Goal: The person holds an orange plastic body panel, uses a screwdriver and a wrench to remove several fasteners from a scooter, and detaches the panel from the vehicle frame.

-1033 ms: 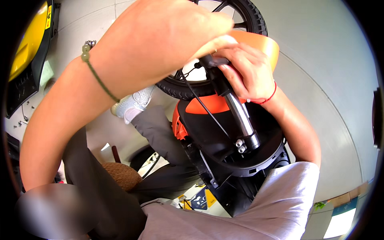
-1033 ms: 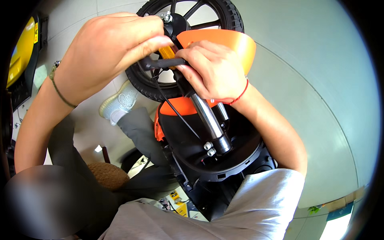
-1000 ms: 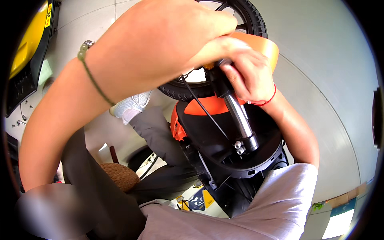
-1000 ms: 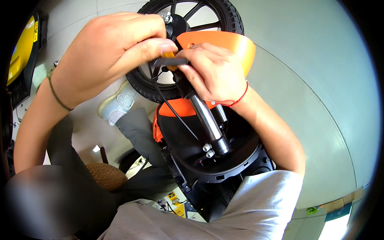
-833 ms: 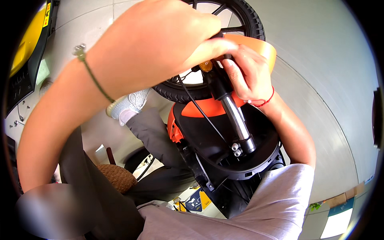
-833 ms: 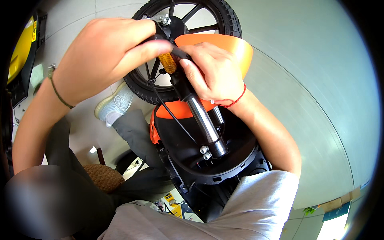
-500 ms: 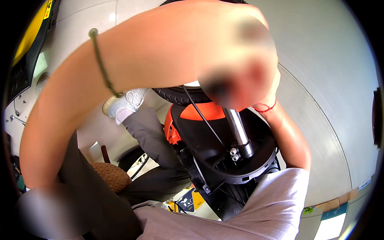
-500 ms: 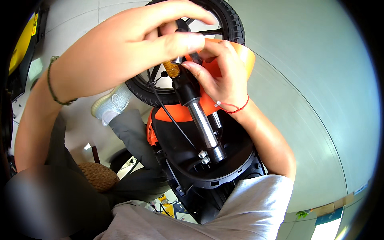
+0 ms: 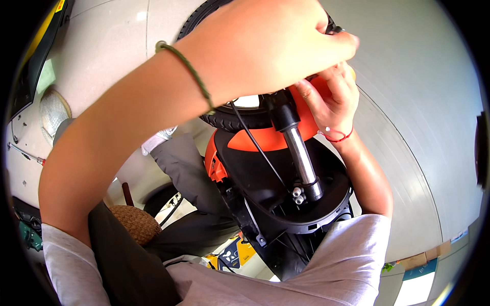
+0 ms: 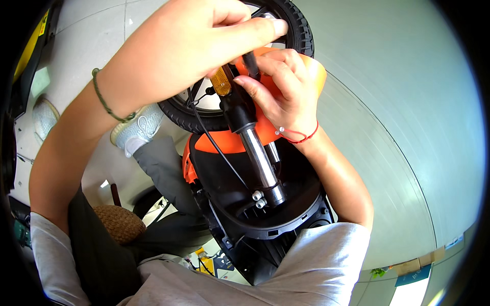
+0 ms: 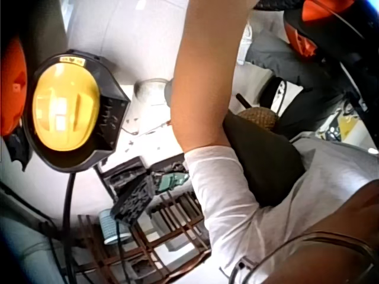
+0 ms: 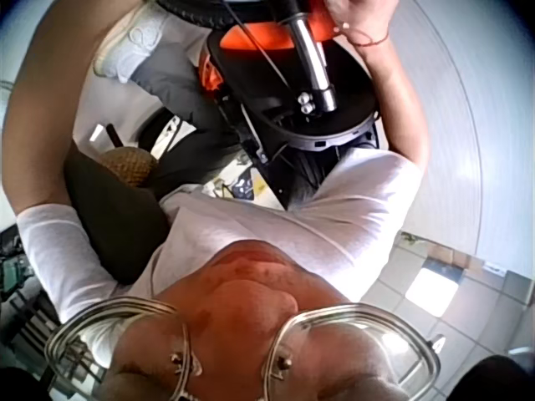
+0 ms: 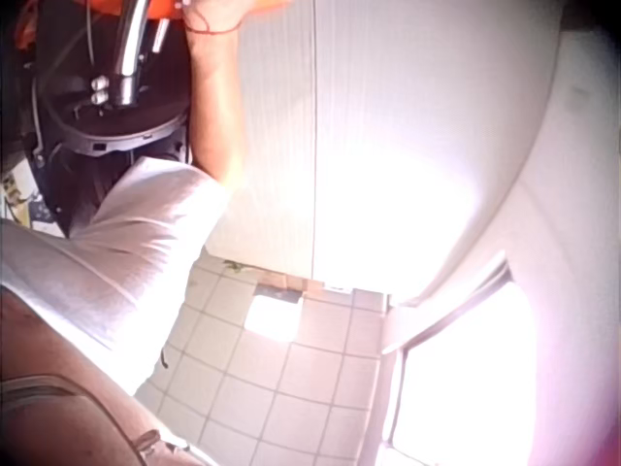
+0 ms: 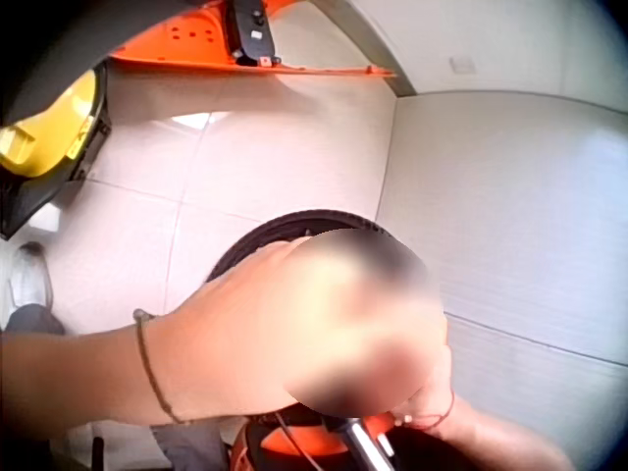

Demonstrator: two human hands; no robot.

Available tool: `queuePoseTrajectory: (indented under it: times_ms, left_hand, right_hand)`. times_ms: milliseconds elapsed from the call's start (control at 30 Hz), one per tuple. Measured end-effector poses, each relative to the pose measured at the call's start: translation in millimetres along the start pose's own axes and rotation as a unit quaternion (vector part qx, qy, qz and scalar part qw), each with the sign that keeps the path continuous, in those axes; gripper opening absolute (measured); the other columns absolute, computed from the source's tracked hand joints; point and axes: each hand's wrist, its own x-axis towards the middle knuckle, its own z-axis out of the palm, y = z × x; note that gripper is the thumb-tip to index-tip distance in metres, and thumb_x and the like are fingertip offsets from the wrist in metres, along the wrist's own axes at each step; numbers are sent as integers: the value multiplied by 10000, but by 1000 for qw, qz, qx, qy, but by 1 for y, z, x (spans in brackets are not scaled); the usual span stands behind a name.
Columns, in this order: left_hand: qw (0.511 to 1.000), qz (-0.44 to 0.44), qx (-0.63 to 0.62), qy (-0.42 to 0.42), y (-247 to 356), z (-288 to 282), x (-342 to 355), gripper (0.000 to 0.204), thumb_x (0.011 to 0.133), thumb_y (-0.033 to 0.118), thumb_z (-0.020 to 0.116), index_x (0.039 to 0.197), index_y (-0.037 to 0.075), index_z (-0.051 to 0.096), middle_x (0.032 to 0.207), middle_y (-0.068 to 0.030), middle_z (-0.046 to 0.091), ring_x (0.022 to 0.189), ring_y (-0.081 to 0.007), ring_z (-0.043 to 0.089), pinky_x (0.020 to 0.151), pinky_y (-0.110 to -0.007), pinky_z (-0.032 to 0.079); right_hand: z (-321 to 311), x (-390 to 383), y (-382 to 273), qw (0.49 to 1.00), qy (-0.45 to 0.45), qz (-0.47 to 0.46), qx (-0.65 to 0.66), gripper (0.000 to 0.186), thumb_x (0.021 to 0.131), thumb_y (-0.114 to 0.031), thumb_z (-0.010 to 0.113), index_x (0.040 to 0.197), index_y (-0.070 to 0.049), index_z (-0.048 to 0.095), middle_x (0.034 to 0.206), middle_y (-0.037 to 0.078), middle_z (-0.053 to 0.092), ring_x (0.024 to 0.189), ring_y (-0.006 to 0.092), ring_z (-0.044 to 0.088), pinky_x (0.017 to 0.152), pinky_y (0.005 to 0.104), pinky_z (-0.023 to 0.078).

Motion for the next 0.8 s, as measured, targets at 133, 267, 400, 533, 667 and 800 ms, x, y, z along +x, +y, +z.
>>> queuePoseTrajectory:
  times_ms: [133, 267, 400, 533, 667, 800]
  left_hand:
    - [977, -110, -179, -42, -13, 12, -6, 434, 940, 384, 597, 993, -41, 665, 766, -92, 646, 701, -161, 611, 673, -282, 477]
    - [976, -27, -215, -19, -32, 20, -10, 259, 937, 132, 653, 1170, 21, 670, 887, 16, 584, 810, -65, 532, 700, -218, 438]
    - [992, 50, -92, 67, -42, 28, -7, 165, 886, 128, 717, 1013, 25, 695, 841, 1, 557, 757, -77, 522, 669, -226, 428]
    - [978, 68, -122, 157, -33, 50, -6, 243, 799, 141, 807, 811, 22, 595, 749, 22, 459, 657, -52, 446, 592, -232, 378]
    - [976, 21, -160, 149, -31, 61, -3, 182, 789, 146, 755, 867, 16, 654, 784, -54, 598, 746, -191, 585, 690, -301, 488]
    - [981, 31, -162, 101, -37, 54, 0, 225, 828, 188, 720, 966, 16, 680, 838, -68, 600, 772, -197, 589, 713, -311, 481]
  right_hand:
    - [2, -11, 3, 994, 45, 78, 58, 380, 724, -88, 834, 1042, -27, 636, 870, 64, 658, 786, 219, 620, 779, 331, 470]
    - [1, -18, 2, 985, 14, 104, 138, 293, 836, -43, 749, 1070, 38, 594, 1064, 133, 648, 968, 208, 644, 853, 311, 519]
    - [-1, -16, 2, 983, 27, 94, 153, 284, 816, -75, 750, 1050, 32, 630, 929, 139, 692, 834, 230, 681, 766, 309, 531]
    - [-4, -13, 5, 993, 27, 47, 101, 292, 775, -61, 747, 1034, 17, 637, 893, 109, 676, 810, 228, 655, 759, 315, 501]
    - [1, -18, 5, 981, 45, 85, 166, 316, 807, -20, 784, 1022, 32, 558, 1019, 95, 622, 902, 170, 618, 840, 308, 508]
    - [5, -22, 6, 969, 84, 110, 205, 297, 828, -97, 794, 991, -9, 562, 998, 58, 640, 866, 130, 612, 786, 282, 518]
